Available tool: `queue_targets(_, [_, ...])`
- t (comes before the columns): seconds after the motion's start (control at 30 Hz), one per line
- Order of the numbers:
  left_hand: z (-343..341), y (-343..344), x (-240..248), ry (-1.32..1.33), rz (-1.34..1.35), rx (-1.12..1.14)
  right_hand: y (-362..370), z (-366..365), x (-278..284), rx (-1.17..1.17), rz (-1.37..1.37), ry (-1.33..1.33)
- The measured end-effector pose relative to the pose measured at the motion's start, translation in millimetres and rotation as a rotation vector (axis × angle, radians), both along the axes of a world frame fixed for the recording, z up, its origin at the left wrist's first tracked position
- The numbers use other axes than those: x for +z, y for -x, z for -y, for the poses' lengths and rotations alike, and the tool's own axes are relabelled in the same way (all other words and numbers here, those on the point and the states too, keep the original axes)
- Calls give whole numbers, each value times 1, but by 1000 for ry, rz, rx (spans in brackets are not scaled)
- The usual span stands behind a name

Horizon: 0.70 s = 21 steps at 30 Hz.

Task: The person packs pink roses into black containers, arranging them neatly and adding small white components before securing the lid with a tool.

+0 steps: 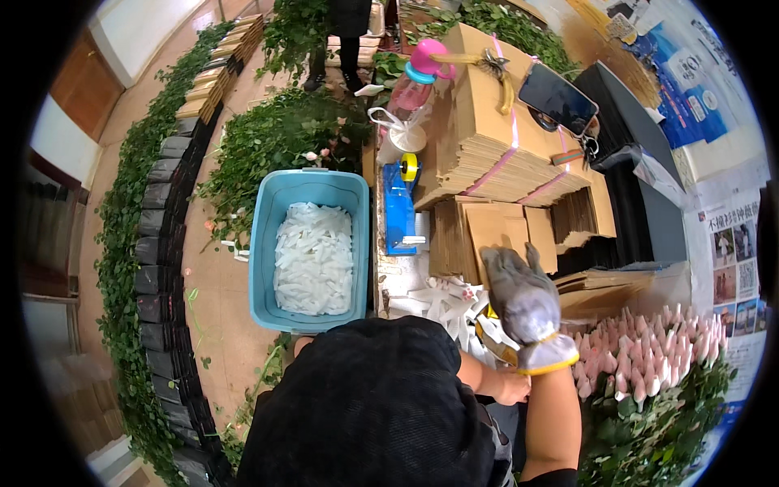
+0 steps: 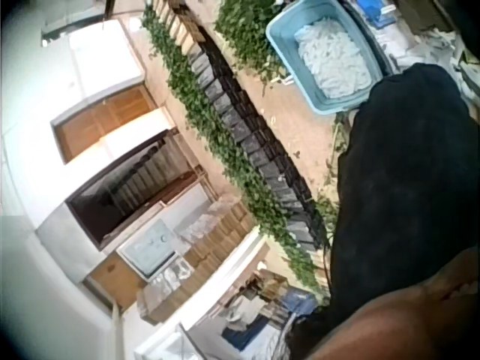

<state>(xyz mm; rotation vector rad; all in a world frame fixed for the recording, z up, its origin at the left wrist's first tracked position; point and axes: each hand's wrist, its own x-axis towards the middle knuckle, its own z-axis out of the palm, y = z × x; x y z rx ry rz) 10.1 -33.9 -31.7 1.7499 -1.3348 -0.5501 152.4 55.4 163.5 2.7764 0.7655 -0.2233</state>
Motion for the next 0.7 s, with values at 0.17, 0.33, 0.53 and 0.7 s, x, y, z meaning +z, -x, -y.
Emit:
queue_targets(0.17, [-19,-11,14,-41,112,-184,95,69,84,-222,435,-457])
queue_targets(0.33, [1,9,4,-213,54,-342,280,127,88,-761,318,-1290])
queue_targets(0.53, [18,46,-33,-164,161,-385,345,54,38,-1133,888,-2119])
queue_targets(0.7, [22,65,-46,-174,259,-501,381,8,3,-1203,1322,-1977])
